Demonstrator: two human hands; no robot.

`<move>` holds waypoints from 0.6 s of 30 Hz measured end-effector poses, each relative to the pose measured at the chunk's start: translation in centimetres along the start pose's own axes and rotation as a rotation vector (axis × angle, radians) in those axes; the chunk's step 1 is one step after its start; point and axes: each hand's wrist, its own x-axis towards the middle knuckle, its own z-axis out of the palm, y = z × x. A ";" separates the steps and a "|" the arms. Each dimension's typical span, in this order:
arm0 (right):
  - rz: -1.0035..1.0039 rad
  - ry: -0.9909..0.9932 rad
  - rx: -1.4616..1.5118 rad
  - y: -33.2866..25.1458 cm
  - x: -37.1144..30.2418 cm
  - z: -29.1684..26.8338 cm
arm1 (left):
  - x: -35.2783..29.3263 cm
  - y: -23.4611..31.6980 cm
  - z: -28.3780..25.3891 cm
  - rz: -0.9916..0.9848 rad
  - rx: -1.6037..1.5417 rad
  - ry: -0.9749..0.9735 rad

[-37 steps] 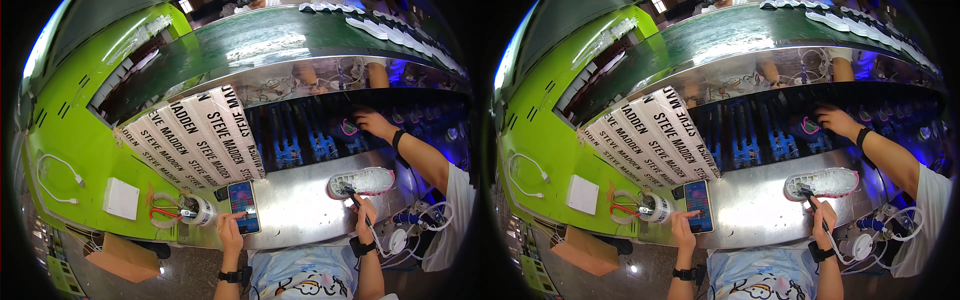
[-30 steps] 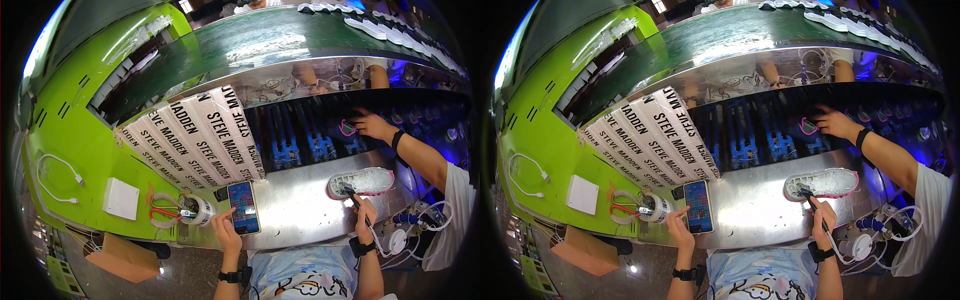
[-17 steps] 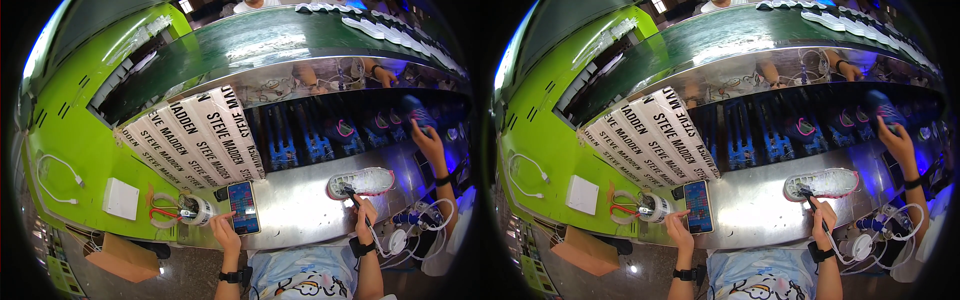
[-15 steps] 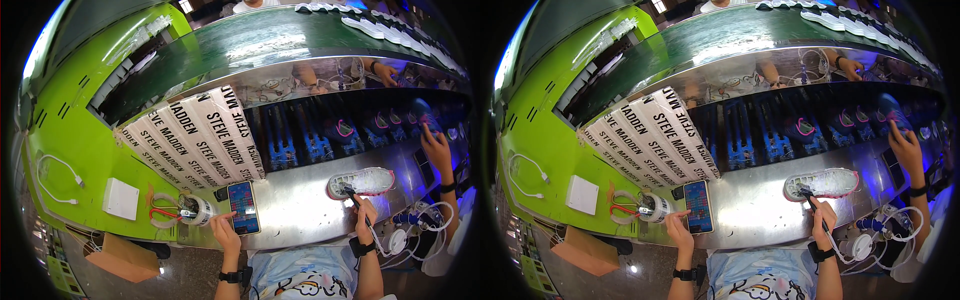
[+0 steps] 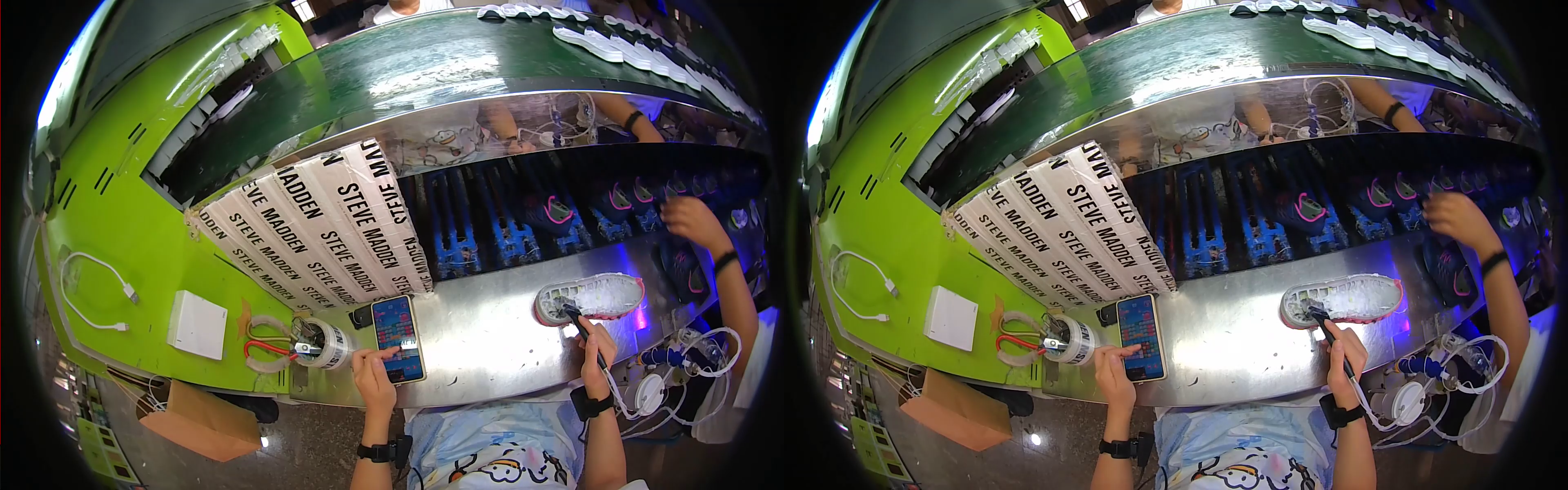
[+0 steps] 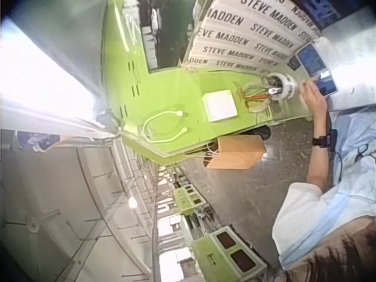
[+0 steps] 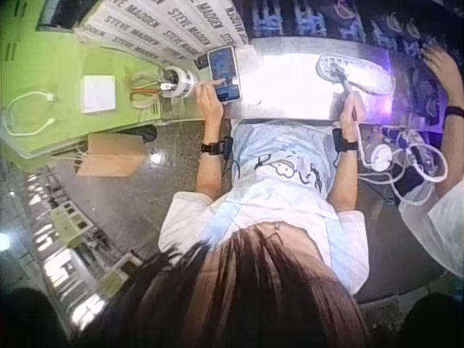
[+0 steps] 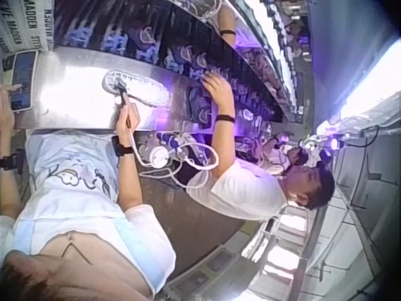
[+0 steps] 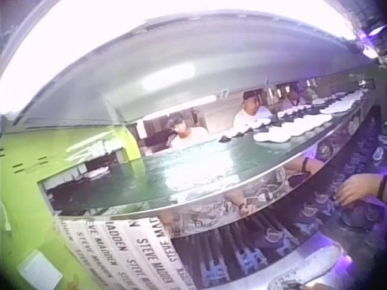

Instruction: Applying adhesive to the bottom of shoe soles using a brush on an assembly line.

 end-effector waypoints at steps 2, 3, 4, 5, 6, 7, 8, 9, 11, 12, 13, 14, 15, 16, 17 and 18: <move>-0.006 -0.001 -0.003 0.0 0.0 -0.1 | -0.2 0.1 0.0 -0.023 -0.013 0.018; -0.013 -0.002 -0.005 0.0 0.0 -0.1 | -0.3 0.1 0.0 -0.046 -0.026 0.036; -0.013 -0.002 -0.005 0.0 0.0 -0.1 | -0.3 0.1 0.0 -0.046 -0.026 0.036; -0.008 -0.002 -0.007 0.0 0.0 -0.1 | -0.2 0.0 -0.1 -0.022 -0.023 0.022; -0.002 -0.003 -0.010 0.0 0.0 -0.1 | -0.1 0.0 -0.1 0.002 -0.020 0.007; -0.002 -0.003 -0.010 -0.1 0.0 -0.1 | 0.0 0.2 -0.2 0.001 -0.020 0.007; 0.008 -0.002 -0.004 -0.2 0.0 -0.1 | 0.0 0.4 -0.2 -0.013 0.023 0.013; 0.019 0.000 0.002 -0.3 0.0 -0.1 | 0.0 0.4 -0.3 -0.027 0.066 0.019; 0.016 -0.004 0.001 -0.3 0.0 -0.1 | -0.3 0.0 -0.3 -0.103 0.065 0.109; 0.013 -0.008 -0.001 -0.2 0.1 0.0 | -0.4 -0.2 -0.3 -0.180 0.062 0.198; 0.013 -0.008 -0.001 -0.2 0.0 0.0 | -0.4 -0.1 -0.3 -0.180 0.063 0.198; 0.011 -0.005 0.000 -0.1 0.0 0.0 | -0.3 0.1 -0.3 -0.171 0.082 0.199; 0.009 -0.001 0.000 0.0 0.0 0.0 | -0.2 0.2 -0.2 -0.162 0.101 0.201; 0.009 -0.001 0.000 0.1 0.0 0.0 | -0.1 0.3 -0.2 -0.163 0.102 0.201; -0.001 -0.002 -0.001 0.2 0.0 -0.1 | 0.0 0.4 -0.2 -0.155 0.098 0.192; -0.010 -0.003 -0.003 0.3 0.0 -0.1 | 0.0 0.5 -0.2 -0.148 0.094 0.183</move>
